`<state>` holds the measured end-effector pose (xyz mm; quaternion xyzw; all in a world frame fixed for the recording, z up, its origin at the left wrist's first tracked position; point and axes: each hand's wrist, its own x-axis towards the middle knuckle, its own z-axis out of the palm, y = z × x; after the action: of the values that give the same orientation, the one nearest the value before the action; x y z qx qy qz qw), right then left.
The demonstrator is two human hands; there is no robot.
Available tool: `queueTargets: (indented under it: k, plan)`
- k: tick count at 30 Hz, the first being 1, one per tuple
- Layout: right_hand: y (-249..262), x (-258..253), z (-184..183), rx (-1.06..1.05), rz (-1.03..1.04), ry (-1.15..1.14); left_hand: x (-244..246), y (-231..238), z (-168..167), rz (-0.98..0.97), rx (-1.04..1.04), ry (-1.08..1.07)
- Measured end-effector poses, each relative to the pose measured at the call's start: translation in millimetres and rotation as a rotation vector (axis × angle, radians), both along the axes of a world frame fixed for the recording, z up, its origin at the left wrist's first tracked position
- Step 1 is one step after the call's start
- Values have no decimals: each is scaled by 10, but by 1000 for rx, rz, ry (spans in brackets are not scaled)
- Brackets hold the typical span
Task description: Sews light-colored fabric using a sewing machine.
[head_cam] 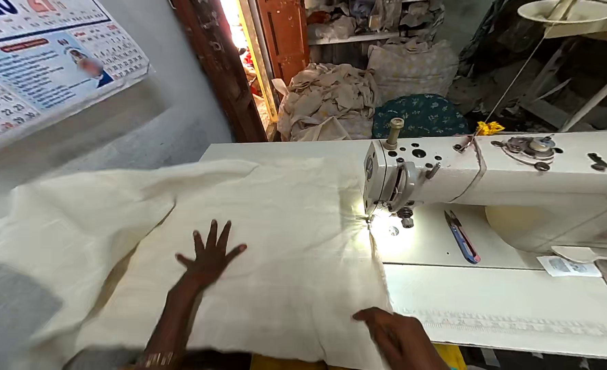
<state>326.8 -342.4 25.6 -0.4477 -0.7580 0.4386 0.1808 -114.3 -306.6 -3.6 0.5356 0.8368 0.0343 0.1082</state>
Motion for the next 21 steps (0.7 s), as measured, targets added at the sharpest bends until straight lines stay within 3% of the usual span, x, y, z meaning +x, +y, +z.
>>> queueTargets:
  k: [3, 6, 9, 11, 13, 15, 18, 21]
  plan:
    - [-194, 11, 65, -39, -6, 14, 247, 440, 221, -141, 86, 174]
    - [-360, -216, 29, 58, 20, -254, 1390, 516, 371, -477, 342, 66]
    - [-415, -348, 130, 115, 200, -143, 2368, 297, 457, -853, -116, -302]
    - [-271, -251, 197, 161, 158, 30, 2498, 205, 359, -993, -189, -437]
    - [38, -187, 50, 336, -149, 89, 2444, 36, 207, -990, -35, -614]
    - [438, -223, -219, 477, -402, -44, 2510, -182, 80, -959, 91, -694]
    - [835, -410, -301, 458, -489, -222, 2673, -444, -22, -848, 168, -699]
    - [1015, -521, -234, 494, -532, -241, 2799, -610, -120, -721, 253, -672]
